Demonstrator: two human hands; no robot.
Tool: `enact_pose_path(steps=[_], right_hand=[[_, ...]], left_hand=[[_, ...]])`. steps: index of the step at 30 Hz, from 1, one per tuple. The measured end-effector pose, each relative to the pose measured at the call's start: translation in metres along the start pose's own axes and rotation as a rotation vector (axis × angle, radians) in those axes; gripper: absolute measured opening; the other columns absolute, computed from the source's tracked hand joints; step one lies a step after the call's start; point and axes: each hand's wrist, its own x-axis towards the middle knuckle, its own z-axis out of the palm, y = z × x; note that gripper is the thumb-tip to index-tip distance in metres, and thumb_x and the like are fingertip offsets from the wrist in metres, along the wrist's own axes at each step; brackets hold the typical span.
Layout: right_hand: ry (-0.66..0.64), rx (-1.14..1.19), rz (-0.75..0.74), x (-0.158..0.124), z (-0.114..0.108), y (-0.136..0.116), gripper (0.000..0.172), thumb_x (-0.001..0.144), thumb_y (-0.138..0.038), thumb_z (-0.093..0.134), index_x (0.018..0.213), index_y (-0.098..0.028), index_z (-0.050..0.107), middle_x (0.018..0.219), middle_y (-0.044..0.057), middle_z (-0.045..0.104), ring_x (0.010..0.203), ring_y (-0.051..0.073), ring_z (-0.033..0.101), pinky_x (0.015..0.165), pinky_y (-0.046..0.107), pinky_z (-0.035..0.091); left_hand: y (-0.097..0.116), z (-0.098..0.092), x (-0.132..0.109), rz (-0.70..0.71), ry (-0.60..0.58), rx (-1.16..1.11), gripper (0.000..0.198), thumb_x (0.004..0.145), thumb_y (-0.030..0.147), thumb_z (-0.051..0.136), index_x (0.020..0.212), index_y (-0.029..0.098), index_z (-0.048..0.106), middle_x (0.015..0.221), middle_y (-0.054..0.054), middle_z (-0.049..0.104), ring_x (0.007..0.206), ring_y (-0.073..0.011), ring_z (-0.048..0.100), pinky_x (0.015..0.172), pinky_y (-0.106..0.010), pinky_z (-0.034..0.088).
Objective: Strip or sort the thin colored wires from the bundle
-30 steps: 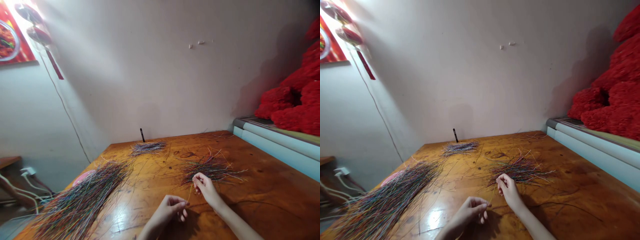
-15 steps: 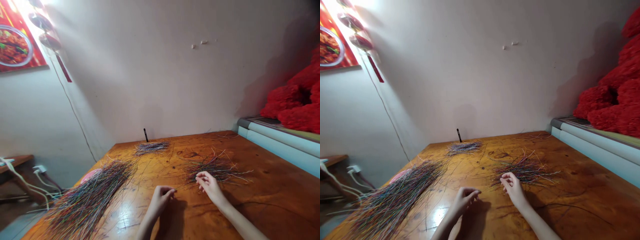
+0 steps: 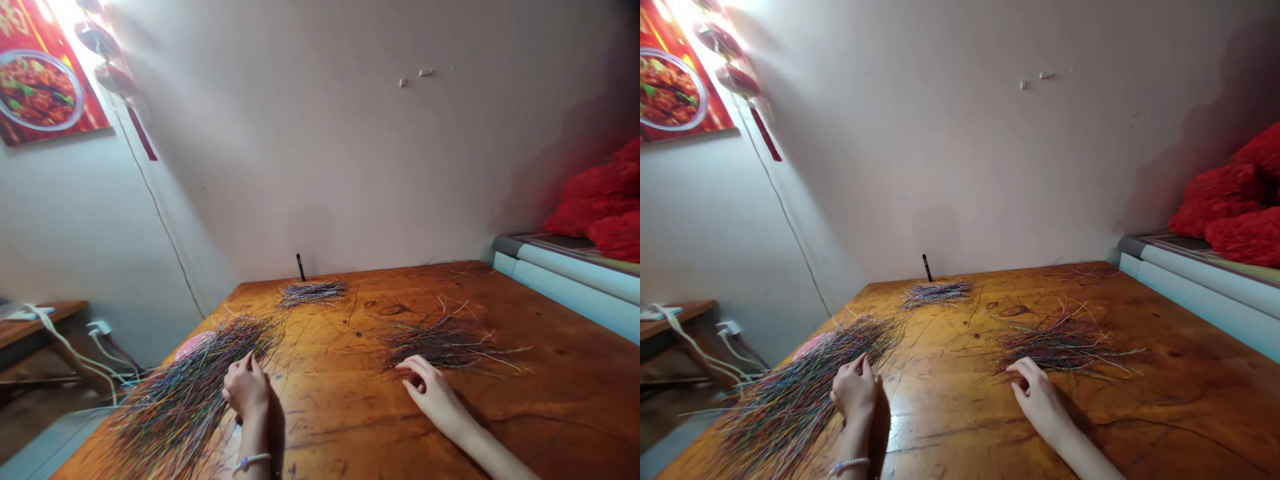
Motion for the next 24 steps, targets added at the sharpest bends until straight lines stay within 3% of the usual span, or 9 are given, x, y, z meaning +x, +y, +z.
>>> enact_pose_path(steps=[3, 5, 7, 9, 11, 13, 17, 21, 24], right_hand=[[-0.043, -0.026, -0.030, -0.001, 0.001, 0.002, 0.029, 0.069, -0.010, 0.046, 0.087, -0.021, 0.065, 0.094, 0.006, 0.059, 0.078, 0.017, 0.058, 0.063, 0.025, 0.047], [-0.062, -0.047, -0.073, -0.002, 0.001, 0.000, 0.030, 0.069, -0.008, 0.046, 0.087, -0.021, 0.065, 0.096, 0.006, 0.059, 0.086, 0.018, 0.057, 0.076, 0.028, 0.046], [-0.072, -0.052, -0.103, -0.003, 0.000, -0.003, 0.030, 0.069, -0.007, 0.046, 0.087, -0.021, 0.065, 0.095, 0.006, 0.059, 0.090, 0.019, 0.056, 0.083, 0.030, 0.044], [-0.071, -0.046, -0.112, -0.004, 0.000, -0.007, 0.029, 0.070, -0.008, 0.046, 0.087, -0.020, 0.065, 0.094, 0.006, 0.058, 0.089, 0.019, 0.056, 0.082, 0.030, 0.044], [-0.062, -0.046, -0.113, -0.006, 0.000, -0.010, 0.027, 0.071, -0.009, 0.046, 0.087, -0.020, 0.065, 0.093, 0.006, 0.058, 0.089, 0.019, 0.056, 0.082, 0.030, 0.044], [-0.060, -0.056, -0.109, -0.006, 0.000, -0.012, 0.026, 0.071, -0.010, 0.046, 0.087, -0.020, 0.065, 0.094, 0.006, 0.057, 0.090, 0.019, 0.056, 0.084, 0.030, 0.043], [-0.089, -0.081, -0.106, -0.007, 0.001, -0.013, 0.024, 0.074, -0.011, 0.045, 0.087, -0.020, 0.064, 0.097, 0.007, 0.056, 0.093, 0.019, 0.055, 0.086, 0.030, 0.042], [-0.099, -0.064, -0.094, -0.006, 0.001, -0.014, 0.023, 0.075, -0.012, 0.045, 0.085, -0.020, 0.063, 0.098, 0.007, 0.056, 0.092, 0.019, 0.055, 0.085, 0.030, 0.042], [-0.105, -0.052, -0.089, -0.006, 0.000, -0.014, 0.022, 0.076, -0.013, 0.045, 0.086, -0.021, 0.063, 0.098, 0.007, 0.057, 0.092, 0.020, 0.055, 0.086, 0.031, 0.042]], left_hand=[[-0.001, 0.003, -0.005, 0.011, 0.010, 0.084, 0.031, 0.081, 0.017, 0.040, 0.105, 0.019, 0.060, 0.094, -0.008, 0.057, 0.090, -0.0225, 0.050, 0.076, -0.035, 0.040], [0.003, 0.002, -0.007, 0.107, -0.037, 0.129, 0.030, 0.080, 0.018, 0.043, 0.105, 0.020, 0.060, 0.100, -0.009, 0.056, 0.096, -0.0248, 0.048, 0.080, -0.038, 0.037], [0.011, 0.002, -0.009, 0.311, -0.215, 0.136, 0.025, 0.079, 0.018, 0.046, 0.098, 0.020, 0.062, 0.101, -0.008, 0.057, 0.098, -0.0244, 0.049, 0.083, -0.037, 0.036], [0.019, 0.002, -0.012, 0.540, -0.498, 0.110, 0.021, 0.079, 0.017, 0.046, 0.087, 0.021, 0.065, 0.094, -0.007, 0.060, 0.092, -0.0215, 0.052, 0.083, -0.032, 0.038], [0.026, 0.003, -0.016, 0.669, -0.694, 0.096, 0.023, 0.077, 0.012, 0.045, 0.081, 0.021, 0.065, 0.088, -0.005, 0.062, 0.086, -0.0193, 0.055, 0.080, -0.029, 0.039], [0.031, 0.001, -0.021, 0.661, -0.695, 0.142, 0.025, 0.074, 0.005, 0.043, 0.081, 0.020, 0.063, 0.087, -0.005, 0.061, 0.085, -0.0181, 0.055, 0.078, -0.027, 0.039], [0.034, -0.009, -0.028, 0.483, -0.592, 0.292, 0.020, 0.070, 0.004, 0.045, 0.083, 0.016, 0.055, 0.087, -0.006, 0.057, 0.084, -0.0184, 0.054, 0.072, -0.026, 0.039], [0.027, -0.012, -0.026, 0.339, -0.657, 0.376, 0.014, 0.073, 0.009, 0.046, 0.085, 0.015, 0.048, 0.085, -0.007, 0.056, 0.082, -0.0195, 0.054, 0.070, -0.027, 0.037], [0.016, -0.007, -0.021, 0.282, -0.620, 0.381, 0.014, 0.073, 0.007, 0.046, 0.083, 0.017, 0.046, 0.085, -0.007, 0.056, 0.084, -0.0187, 0.054, 0.070, -0.026, 0.037]])
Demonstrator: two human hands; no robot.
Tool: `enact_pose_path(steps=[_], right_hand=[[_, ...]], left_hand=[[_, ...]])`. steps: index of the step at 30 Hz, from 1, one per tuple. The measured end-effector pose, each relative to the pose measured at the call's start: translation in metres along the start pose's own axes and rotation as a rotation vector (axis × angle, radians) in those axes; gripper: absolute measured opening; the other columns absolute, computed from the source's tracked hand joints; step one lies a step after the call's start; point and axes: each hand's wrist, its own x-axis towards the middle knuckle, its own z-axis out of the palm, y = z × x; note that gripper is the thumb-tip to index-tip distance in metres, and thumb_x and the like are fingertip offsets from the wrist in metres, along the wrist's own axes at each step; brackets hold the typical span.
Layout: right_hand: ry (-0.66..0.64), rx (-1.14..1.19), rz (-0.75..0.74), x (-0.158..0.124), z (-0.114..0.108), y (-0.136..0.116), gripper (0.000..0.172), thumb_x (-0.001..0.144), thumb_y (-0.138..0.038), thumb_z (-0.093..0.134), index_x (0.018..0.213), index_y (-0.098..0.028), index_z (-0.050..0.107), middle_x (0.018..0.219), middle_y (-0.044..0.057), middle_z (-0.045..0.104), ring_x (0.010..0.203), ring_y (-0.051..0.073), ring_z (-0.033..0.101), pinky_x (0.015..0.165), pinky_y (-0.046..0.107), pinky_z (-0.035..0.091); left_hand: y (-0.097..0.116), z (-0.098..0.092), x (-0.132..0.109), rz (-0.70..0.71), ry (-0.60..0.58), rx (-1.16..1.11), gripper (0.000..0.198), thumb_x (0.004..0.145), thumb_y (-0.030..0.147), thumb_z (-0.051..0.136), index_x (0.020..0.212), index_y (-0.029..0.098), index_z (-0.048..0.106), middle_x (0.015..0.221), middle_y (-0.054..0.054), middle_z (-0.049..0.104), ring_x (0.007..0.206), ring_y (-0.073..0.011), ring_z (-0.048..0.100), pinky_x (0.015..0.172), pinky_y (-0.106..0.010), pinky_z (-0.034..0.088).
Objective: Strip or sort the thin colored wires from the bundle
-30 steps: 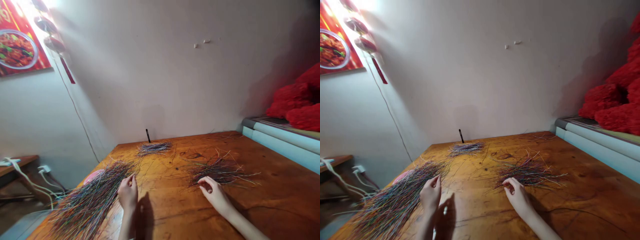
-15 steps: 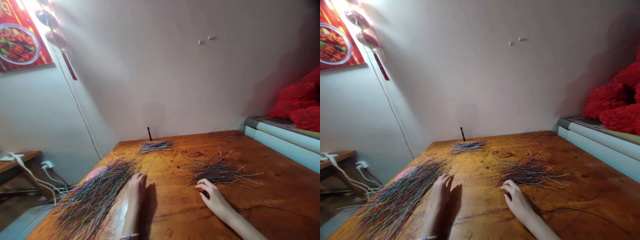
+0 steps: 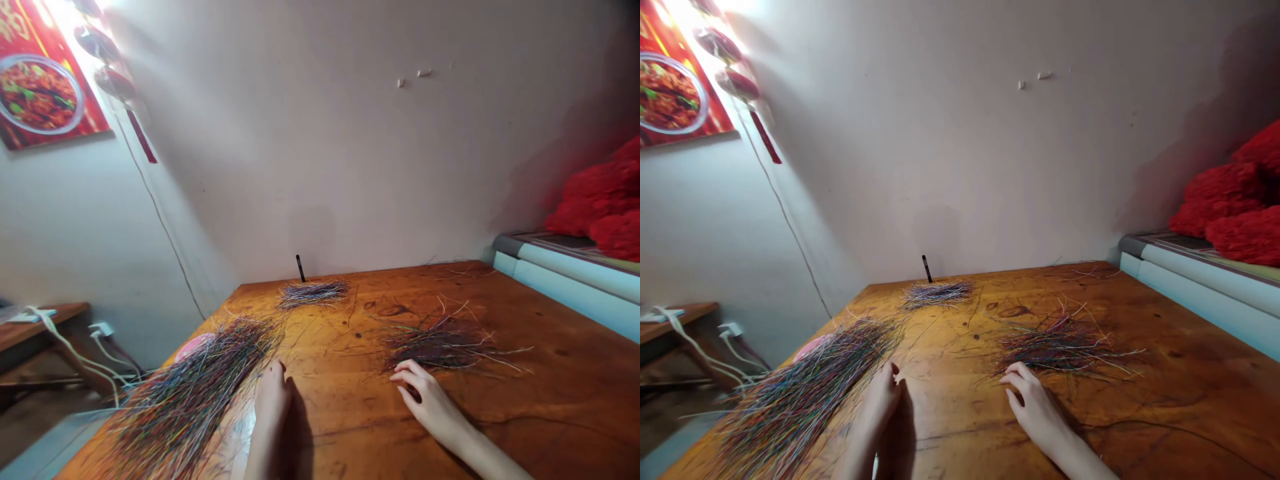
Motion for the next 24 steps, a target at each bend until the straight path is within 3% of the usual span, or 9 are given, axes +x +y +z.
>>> enact_pose_path(steps=[7, 12, 17, 20, 24], right_hand=[[-0.004, -0.032, -0.042, -0.001, 0.001, -0.001, 0.021, 0.078, -0.014, 0.043, 0.086, -0.021, 0.062, 0.096, 0.007, 0.056, 0.091, 0.018, 0.056, 0.083, 0.028, 0.043], [-0.005, -0.044, -0.067, -0.002, 0.000, -0.004, 0.022, 0.079, -0.013, 0.041, 0.086, -0.020, 0.061, 0.096, 0.006, 0.056, 0.090, 0.018, 0.057, 0.084, 0.028, 0.043], [-0.002, -0.040, -0.069, -0.003, -0.001, -0.007, 0.022, 0.080, -0.012, 0.041, 0.087, -0.020, 0.060, 0.097, 0.006, 0.055, 0.091, 0.018, 0.056, 0.084, 0.028, 0.042], [-0.002, -0.036, -0.069, -0.003, -0.001, -0.008, 0.023, 0.080, -0.011, 0.041, 0.087, -0.020, 0.061, 0.097, 0.006, 0.055, 0.090, 0.018, 0.056, 0.083, 0.027, 0.043], [-0.012, -0.045, -0.073, -0.002, -0.002, -0.009, 0.023, 0.080, -0.010, 0.041, 0.087, -0.020, 0.060, 0.097, 0.006, 0.055, 0.089, 0.017, 0.056, 0.082, 0.027, 0.043]], left_hand=[[-0.016, 0.001, 0.008, -0.063, 0.085, -0.070, 0.014, 0.073, 0.008, 0.045, 0.081, 0.019, 0.048, 0.082, -0.005, 0.060, 0.079, -0.0190, 0.058, 0.063, -0.025, 0.038], [-0.013, -0.011, 0.007, -0.175, 0.042, -0.152, 0.016, 0.069, 0.006, 0.047, 0.078, 0.019, 0.050, 0.071, -0.003, 0.061, 0.071, -0.0194, 0.060, 0.058, -0.025, 0.038], [-0.009, -0.013, 0.011, -0.073, 0.083, -0.465, 0.020, 0.061, 0.004, 0.049, 0.075, 0.017, 0.052, 0.063, -0.001, 0.062, 0.065, -0.0181, 0.061, 0.060, -0.026, 0.045], [-0.008, -0.013, 0.014, -0.041, 0.109, -0.715, 0.016, 0.060, 0.014, 0.053, 0.075, 0.017, 0.054, 0.064, -0.003, 0.064, 0.067, -0.0199, 0.063, 0.062, -0.029, 0.049], [-0.003, -0.014, 0.014, -0.028, 0.080, -0.924, 0.027, 0.057, 0.024, 0.059, 0.082, 0.015, 0.054, 0.068, -0.007, 0.067, 0.072, -0.0222, 0.064, 0.063, -0.030, 0.049]])
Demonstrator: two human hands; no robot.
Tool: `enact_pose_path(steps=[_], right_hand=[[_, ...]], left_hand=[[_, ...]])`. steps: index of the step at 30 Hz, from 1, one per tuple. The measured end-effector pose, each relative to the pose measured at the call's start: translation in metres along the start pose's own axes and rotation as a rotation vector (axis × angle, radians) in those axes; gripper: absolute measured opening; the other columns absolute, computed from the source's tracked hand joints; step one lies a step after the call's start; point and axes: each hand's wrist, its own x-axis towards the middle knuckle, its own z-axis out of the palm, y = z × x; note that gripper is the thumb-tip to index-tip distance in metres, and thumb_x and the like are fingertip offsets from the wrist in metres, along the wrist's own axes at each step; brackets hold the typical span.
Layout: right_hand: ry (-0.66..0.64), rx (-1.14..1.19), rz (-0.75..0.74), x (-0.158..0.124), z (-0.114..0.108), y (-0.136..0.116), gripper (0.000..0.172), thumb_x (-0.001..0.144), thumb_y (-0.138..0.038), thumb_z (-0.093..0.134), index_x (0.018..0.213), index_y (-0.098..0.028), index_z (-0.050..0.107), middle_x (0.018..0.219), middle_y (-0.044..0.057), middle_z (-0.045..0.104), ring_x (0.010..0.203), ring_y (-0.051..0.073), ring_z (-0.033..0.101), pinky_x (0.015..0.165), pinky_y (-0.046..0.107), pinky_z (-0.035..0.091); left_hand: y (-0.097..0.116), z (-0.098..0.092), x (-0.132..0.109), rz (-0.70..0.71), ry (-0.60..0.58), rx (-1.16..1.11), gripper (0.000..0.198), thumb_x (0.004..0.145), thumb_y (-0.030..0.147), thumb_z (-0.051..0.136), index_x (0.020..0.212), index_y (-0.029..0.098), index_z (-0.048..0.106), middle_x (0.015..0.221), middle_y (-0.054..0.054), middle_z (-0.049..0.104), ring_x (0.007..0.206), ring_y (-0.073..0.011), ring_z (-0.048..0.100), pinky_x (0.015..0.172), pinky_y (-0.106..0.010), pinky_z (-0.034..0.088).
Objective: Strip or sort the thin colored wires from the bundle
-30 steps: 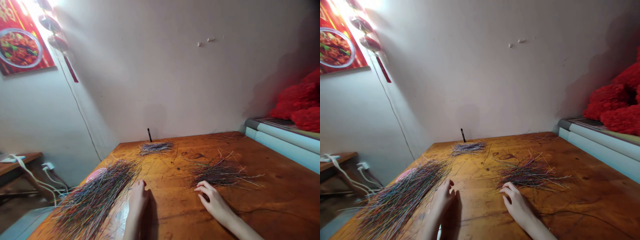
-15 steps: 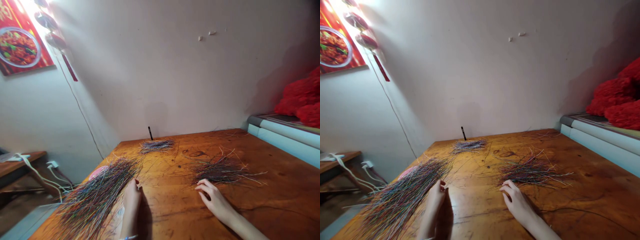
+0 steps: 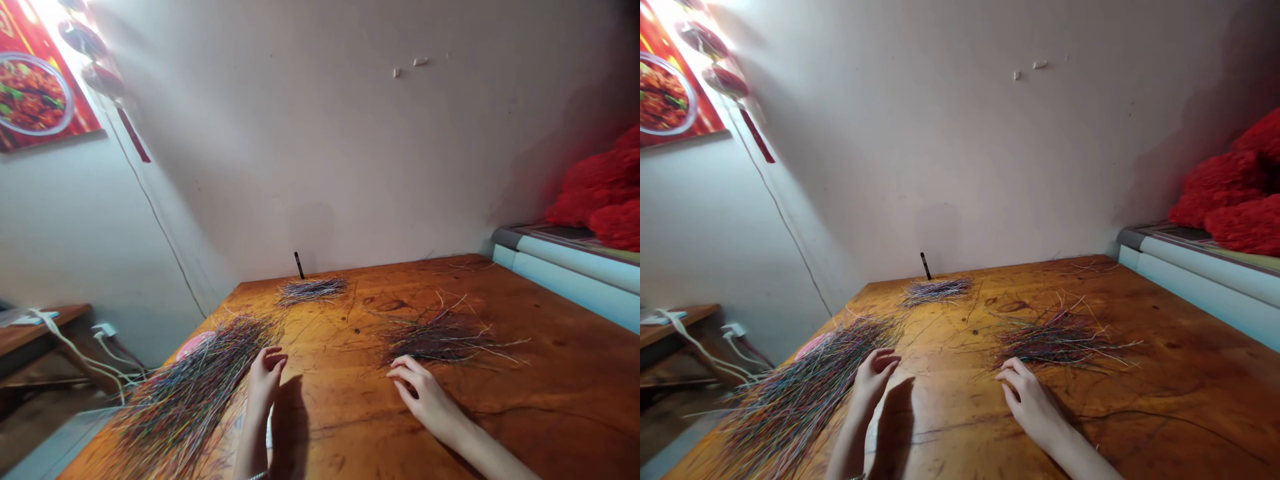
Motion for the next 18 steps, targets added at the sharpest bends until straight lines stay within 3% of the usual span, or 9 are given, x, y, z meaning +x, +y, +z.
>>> enact_pose_path(steps=[6, 12, 18], right_hand=[[-0.023, -0.007, -0.009, -0.001, -0.002, -0.006, 0.023, 0.081, -0.010, 0.039, 0.088, -0.019, 0.059, 0.096, 0.006, 0.053, 0.089, 0.017, 0.055, 0.081, 0.028, 0.043], [-0.030, 0.001, -0.023, -0.001, 0.000, -0.008, 0.022, 0.082, -0.010, 0.039, 0.087, -0.019, 0.059, 0.093, 0.006, 0.054, 0.085, 0.016, 0.056, 0.079, 0.027, 0.043], [-0.034, 0.007, -0.035, -0.003, 0.001, -0.006, 0.023, 0.081, -0.009, 0.040, 0.088, -0.020, 0.059, 0.093, 0.006, 0.054, 0.084, 0.016, 0.056, 0.078, 0.027, 0.044]], left_hand=[[0.003, 0.015, -0.010, -0.005, -0.271, -0.001, 0.028, 0.054, 0.026, 0.062, 0.079, 0.014, 0.056, 0.063, -0.005, 0.065, 0.066, -0.0205, 0.063, 0.058, -0.028, 0.047], [-0.012, 0.023, -0.012, 0.078, -0.325, 0.278, 0.022, 0.060, 0.022, 0.060, 0.081, 0.014, 0.059, 0.059, 0.001, 0.059, 0.052, -0.0139, 0.056, 0.049, -0.023, 0.043], [-0.014, 0.030, -0.011, 0.194, -0.302, 0.602, 0.017, 0.066, 0.012, 0.051, 0.074, 0.015, 0.066, 0.071, -0.004, 0.063, 0.068, -0.0161, 0.058, 0.064, -0.025, 0.043]])
